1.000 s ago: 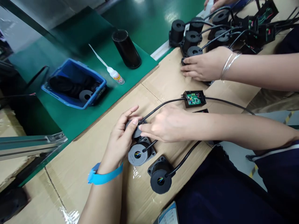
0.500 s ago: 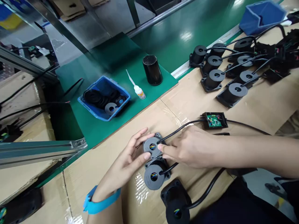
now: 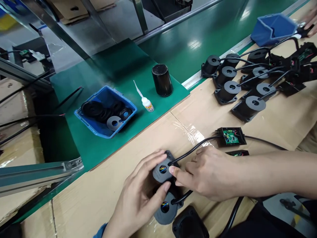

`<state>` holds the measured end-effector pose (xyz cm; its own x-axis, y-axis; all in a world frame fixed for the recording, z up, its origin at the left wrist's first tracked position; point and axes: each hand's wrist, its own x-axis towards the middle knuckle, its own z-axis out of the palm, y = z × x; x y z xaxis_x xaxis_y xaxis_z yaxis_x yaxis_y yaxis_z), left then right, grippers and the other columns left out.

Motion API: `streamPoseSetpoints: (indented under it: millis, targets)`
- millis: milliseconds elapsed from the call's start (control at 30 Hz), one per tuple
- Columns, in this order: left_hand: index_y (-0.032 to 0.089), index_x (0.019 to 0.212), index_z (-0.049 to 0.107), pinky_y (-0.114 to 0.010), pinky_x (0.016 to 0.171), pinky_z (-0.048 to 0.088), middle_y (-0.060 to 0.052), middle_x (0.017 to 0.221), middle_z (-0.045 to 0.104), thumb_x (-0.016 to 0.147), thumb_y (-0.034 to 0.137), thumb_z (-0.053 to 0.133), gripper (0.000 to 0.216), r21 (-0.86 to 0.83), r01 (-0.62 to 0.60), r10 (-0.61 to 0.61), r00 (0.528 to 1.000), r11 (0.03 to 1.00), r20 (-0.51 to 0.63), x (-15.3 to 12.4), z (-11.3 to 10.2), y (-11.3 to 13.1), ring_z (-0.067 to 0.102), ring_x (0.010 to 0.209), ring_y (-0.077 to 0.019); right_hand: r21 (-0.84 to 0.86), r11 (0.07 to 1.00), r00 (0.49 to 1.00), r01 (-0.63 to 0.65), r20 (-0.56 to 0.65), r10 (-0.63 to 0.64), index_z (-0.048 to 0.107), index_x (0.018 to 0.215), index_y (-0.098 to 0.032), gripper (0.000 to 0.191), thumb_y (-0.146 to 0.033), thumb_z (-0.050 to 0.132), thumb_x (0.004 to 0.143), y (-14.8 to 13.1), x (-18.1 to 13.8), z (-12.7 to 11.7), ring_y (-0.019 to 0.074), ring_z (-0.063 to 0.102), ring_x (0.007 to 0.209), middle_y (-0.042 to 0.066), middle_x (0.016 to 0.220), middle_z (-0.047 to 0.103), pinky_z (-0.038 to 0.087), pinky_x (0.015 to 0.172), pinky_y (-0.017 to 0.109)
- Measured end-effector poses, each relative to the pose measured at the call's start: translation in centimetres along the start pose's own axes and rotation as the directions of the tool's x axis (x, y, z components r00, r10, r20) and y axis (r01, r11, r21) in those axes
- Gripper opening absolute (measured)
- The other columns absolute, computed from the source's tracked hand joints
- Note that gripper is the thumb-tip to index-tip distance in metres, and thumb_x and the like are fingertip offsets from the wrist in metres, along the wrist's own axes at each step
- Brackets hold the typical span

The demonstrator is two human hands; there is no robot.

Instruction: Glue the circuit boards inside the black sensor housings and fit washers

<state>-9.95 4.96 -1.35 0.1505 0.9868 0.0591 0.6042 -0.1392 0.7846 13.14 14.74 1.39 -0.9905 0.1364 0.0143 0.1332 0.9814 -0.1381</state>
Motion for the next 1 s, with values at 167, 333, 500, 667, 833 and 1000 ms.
streamPoseSetpoints:
  millis: [167, 333, 500, 667, 833, 1000]
  targets:
    - [0.025, 0.128, 0.056, -0.042, 0.102, 0.055, -0.007, 0.122, 0.075, 0.089, 0.030, 0.077, 0.045, 0.393, -0.257, 0.320, 0.942, 0.883, -0.102, -0.2, -0.4, 0.5, 0.066, 0.124, -0.0247, -0.009, 1.000, 0.996, -0.005, -0.092, 0.005, 0.056, 0.131, -0.006, 0.042, -0.025, 0.060, 0.094, -0.2, -0.2, 0.4, 0.0214, 0.066, 0.058, 0.003, 0.074, 0.069, 0.039, 0.046, 0.035]
    - [0.018, 0.127, 0.057, -0.037, 0.101, 0.053, -0.011, 0.125, 0.074, 0.094, 0.021, 0.069, 0.035, 0.509, -0.301, 0.368, 0.929, 0.806, -0.033, -0.3, 0.1, 1.8, 0.069, 0.120, -0.0222, -0.011, 1.000, 0.986, 0.007, -0.164, -0.008, 0.057, 0.129, -0.002, 0.038, -0.020, 0.050, 0.096, -0.1, -0.3, 0.4, 0.0212, 0.066, 0.058, 0.006, 0.076, 0.070, 0.038, 0.043, 0.037]
    - [0.010, 0.127, 0.057, -0.037, 0.112, 0.047, -0.013, 0.118, 0.075, 0.095, 0.025, 0.067, 0.037, 0.569, -0.242, 0.326, 0.944, 0.786, -0.048, -0.3, 0.7, 2.7, 0.070, 0.112, -0.0207, 0.000, 1.000, 0.976, -0.009, -0.218, 0.009, 0.060, 0.126, 0.000, 0.042, -0.028, 0.035, 0.109, -0.2, -0.2, 0.2, 0.0190, 0.061, 0.054, 0.005, 0.071, 0.069, 0.040, 0.043, 0.037]
    - [0.013, 0.126, 0.056, -0.037, 0.105, 0.052, -0.010, 0.113, 0.077, 0.096, 0.029, 0.066, 0.035, 0.597, -0.220, 0.323, 0.944, 0.772, -0.070, -0.3, 1.1, 2.8, 0.073, 0.103, -0.0200, 0.053, 0.998, 0.966, -0.033, -0.254, 0.045, 0.066, 0.119, -0.005, 0.040, -0.033, 0.039, 0.110, 0.2, -0.6, -0.5, 0.0172, 0.061, 0.058, 0.003, 0.070, 0.067, 0.040, 0.046, 0.035]
    - [0.016, 0.125, 0.057, -0.037, 0.101, 0.055, -0.008, 0.112, 0.076, 0.102, 0.030, 0.056, 0.027, 0.614, -0.181, 0.264, 0.963, 0.768, -0.046, -0.2, 0.8, 3.2, 0.071, 0.104, -0.0206, 0.130, 0.985, 0.836, -0.112, -0.524, 0.164, 0.068, 0.080, -0.017, 0.028, -0.022, 0.053, 0.102, 2.2, -0.5, -1.2, 0.0134, 0.051, 0.061, -0.001, 0.067, 0.061, 0.039, 0.057, 0.030]
    - [0.020, 0.126, 0.062, -0.032, 0.110, 0.047, -0.004, 0.123, 0.074, 0.104, 0.025, 0.047, 0.027, 0.604, -0.340, 0.324, 0.936, 0.721, 0.139, 0.1, -0.1, 2.6, 0.068, 0.113, -0.0175, 0.206, 0.970, 0.852, -0.130, -0.477, 0.215, 0.071, 0.081, -0.018, 0.031, -0.028, 0.052, 0.104, 3.7, 0.0, -0.3, 0.0147, 0.048, 0.071, 0.001, 0.075, 0.064, 0.039, 0.070, 0.030]
